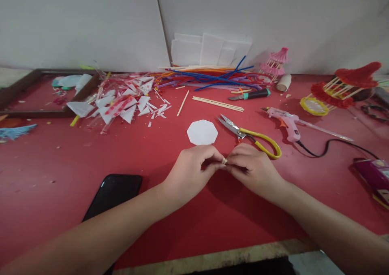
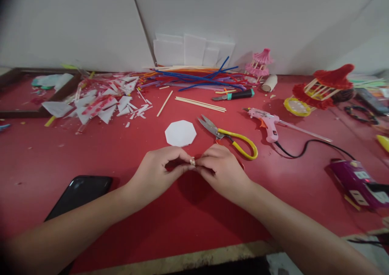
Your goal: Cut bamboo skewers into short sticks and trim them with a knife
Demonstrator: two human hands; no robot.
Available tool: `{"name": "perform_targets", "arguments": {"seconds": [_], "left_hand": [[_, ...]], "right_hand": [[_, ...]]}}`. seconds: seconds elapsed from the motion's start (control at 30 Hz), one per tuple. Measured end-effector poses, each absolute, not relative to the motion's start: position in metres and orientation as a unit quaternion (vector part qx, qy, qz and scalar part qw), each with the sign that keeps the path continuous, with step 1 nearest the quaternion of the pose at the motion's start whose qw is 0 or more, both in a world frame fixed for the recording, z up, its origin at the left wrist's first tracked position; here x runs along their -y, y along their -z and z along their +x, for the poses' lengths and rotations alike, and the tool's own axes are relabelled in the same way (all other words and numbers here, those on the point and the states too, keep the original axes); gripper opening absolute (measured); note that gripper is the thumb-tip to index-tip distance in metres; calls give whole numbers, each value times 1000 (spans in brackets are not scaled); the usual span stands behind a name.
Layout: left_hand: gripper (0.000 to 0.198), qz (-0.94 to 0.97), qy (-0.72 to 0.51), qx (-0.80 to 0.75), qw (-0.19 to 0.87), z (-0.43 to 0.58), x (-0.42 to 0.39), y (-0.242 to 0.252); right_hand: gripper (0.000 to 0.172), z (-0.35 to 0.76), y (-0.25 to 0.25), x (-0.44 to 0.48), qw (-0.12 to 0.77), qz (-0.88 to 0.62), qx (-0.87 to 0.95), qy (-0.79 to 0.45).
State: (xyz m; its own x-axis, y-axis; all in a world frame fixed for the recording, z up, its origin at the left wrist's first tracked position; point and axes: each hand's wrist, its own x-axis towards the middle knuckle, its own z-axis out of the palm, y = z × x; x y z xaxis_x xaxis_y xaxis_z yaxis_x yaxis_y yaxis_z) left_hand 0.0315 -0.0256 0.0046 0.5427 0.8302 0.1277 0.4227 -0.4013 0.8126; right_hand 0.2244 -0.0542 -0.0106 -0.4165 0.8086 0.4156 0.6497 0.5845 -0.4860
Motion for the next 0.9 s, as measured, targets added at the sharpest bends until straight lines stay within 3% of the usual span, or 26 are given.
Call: {"name": "perform_targets", "arguments": {"seconds": [0.73, 0.9], "left_hand": [[6, 771, -306, -388, 402, 36, 31, 1], [10, 787, -297, -376, 388, 38, 32, 1]], "right_hand": [[15, 228, 16, 55, 305, -446, 831, -132], [13, 229, 17, 54, 266, -449, 844, -125]]}}
